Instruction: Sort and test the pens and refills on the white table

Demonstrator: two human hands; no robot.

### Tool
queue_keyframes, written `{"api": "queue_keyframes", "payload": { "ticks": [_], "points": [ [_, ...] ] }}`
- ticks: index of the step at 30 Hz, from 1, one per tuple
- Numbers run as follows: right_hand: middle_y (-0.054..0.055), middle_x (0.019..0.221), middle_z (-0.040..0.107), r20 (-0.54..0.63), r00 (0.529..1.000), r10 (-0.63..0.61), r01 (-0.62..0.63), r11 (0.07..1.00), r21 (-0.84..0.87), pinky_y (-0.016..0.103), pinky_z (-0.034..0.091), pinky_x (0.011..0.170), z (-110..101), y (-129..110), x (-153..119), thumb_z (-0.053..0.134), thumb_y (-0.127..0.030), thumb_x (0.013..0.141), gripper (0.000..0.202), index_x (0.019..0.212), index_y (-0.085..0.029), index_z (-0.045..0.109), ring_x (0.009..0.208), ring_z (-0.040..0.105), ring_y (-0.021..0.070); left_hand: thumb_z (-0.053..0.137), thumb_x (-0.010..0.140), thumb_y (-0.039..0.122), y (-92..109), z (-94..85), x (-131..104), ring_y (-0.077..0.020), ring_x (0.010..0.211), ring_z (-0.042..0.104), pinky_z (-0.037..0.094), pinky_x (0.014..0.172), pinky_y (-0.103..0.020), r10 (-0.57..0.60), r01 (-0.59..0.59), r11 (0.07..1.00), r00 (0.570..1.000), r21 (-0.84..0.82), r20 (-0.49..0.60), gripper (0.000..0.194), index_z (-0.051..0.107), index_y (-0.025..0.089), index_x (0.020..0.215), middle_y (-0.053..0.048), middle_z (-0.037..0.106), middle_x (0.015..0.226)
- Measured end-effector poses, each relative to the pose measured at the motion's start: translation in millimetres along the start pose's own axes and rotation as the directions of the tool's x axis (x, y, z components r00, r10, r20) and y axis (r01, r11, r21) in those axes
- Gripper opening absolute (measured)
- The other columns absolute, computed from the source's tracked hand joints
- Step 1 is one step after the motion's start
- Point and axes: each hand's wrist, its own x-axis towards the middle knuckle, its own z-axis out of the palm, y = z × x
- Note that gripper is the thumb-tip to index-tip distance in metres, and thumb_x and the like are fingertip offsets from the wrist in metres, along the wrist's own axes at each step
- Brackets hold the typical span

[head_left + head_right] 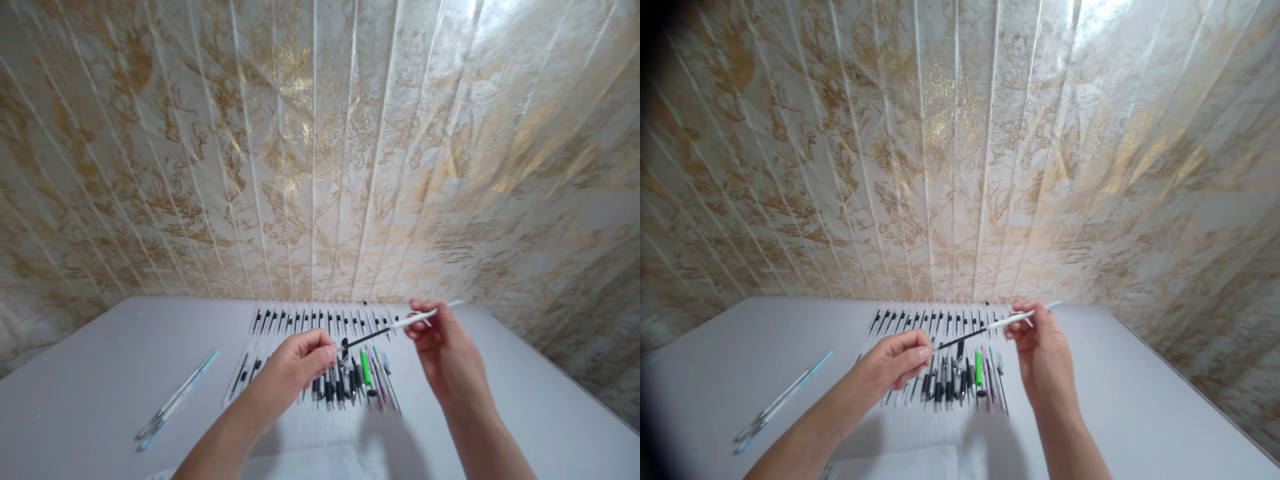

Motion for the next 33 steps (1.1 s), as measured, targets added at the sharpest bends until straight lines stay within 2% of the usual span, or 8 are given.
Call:
{"api": "queue_keyframes", "payload": {
  "ticks": [3,6,11,16,19,21,23,33],
  "points": [
    [-0.001,0.077,0.057,-0.105,0.993,-0.057,0.059,0.998,0.014,0.018,0.043,0.048,-12.0,-15.1,9.1,0.075,-0.039,0.070,0.023,0.076,-0.020,0.063,0.053,0.044,0.0066,0.052,0.081,0.044,-2.5,-5.0,3.6,-0.0085,0.050,0.022,0.016,0.047,-0.023,0.029,-0.025,0.999,0.992,0.036,-0.123,0.027,0.048,0.020,0.069,0.009,0.032,0.055],
    [-0.001,0.077,0.058,0.095,0.977,0.189,-0.180,0.979,-0.095,0.019,0.046,0.049,-7.8,-16.6,1.7,0.078,-0.035,0.069,0.037,0.100,-0.019,0.065,0.054,0.049,0.0068,0.051,0.082,0.043,-10.5,1.1,8.7,-0.0086,0.052,0.026,0.018,0.048,-0.023,0.040,-0.032,0.998,0.981,0.047,-0.190,0.027,0.048,0.020,0.070,0.008,0.035,0.059],
    [-0.002,0.078,0.058,0.346,0.787,0.510,-0.440,0.858,-0.264,0.021,0.050,0.054,16.7,6.5,-20.6,0.078,-0.034,0.069,0.044,0.106,-0.017,0.062,0.057,0.055,0.0074,0.049,0.085,0.042,-24.9,26.0,11.6,-0.0088,0.052,0.028,0.021,0.050,-0.023,0.040,-0.037,0.998,0.997,0.047,-0.070,0.026,0.048,0.019,0.071,0.008,0.035,0.059],
    [-0.005,0.057,0.053,0.330,0.801,0.500,-0.311,0.818,-0.483,0.021,0.047,0.046,2.9,10.7,-6.7,0.065,-0.048,0.076,0.034,0.077,-0.017,0.054,0.043,0.050,0.0071,0.049,0.084,0.037,-25.6,36.7,6.4,-0.0109,0.060,0.038,0.028,0.058,-0.023,0.029,-0.040,0.987,0.997,0.154,0.070,0.023,0.053,0.018,0.072,0.006,0.043,0.062],
    [-0.006,0.046,0.048,0.123,0.889,0.441,-0.120,0.484,-0.867,0.022,0.046,0.042,-26.9,8.2,11.9,0.044,-0.041,0.088,0.027,0.071,-0.020,0.046,0.038,0.051,0.0096,0.050,0.082,0.035,-23.8,39.3,2.2,-0.0129,0.063,0.045,0.030,0.059,-0.024,-0.050,0.012,0.939,0.993,0.344,0.103,0.020,0.056,0.019,0.071,0.004,0.052,0.066],
    [-0.003,0.042,0.051,-0.036,0.879,0.475,-0.099,0.109,-0.989,0.022,0.041,0.036,-48.5,12.4,21.5,0.044,-0.028,0.087,0.021,0.067,-0.020,0.046,0.032,0.052,0.0123,0.049,0.082,0.034,-23.8,40.8,0.3,-0.0137,0.063,0.047,0.029,0.058,-0.024,-0.059,0.020,0.893,0.996,0.449,0.073,0.020,0.058,0.020,0.071,0.003,0.054,0.066],
    [0.000,0.035,0.051,-0.141,0.840,0.524,-0.135,-0.050,-0.990,0.024,0.038,0.031,-65.4,22.9,26.9,0.050,-0.021,0.080,0.018,0.063,-0.018,0.049,0.024,0.050,0.0164,0.048,0.082,0.033,-24.3,41.7,-0.6,-0.0141,0.062,0.048,0.029,0.057,-0.024,-0.039,0.012,0.862,0.998,0.507,0.043,0.020,0.059,0.021,0.071,0.003,0.055,0.065],
    [0.003,0.038,0.055,-0.171,0.812,0.557,-0.096,-0.161,-0.982,0.026,0.044,0.031,-74.0,57.5,25.2,0.048,-0.031,0.084,0.020,0.074,-0.015,0.056,0.034,0.059,0.0207,0.048,0.083,0.033,-17.3,36.0,-1.5,-0.0142,0.058,0.047,0.028,0.056,-0.024,0.020,-0.017,0.806,1.000,0.592,0.002,0.020,0.061,0.022,0.072,0.003,0.056,0.063]
  ]
}}
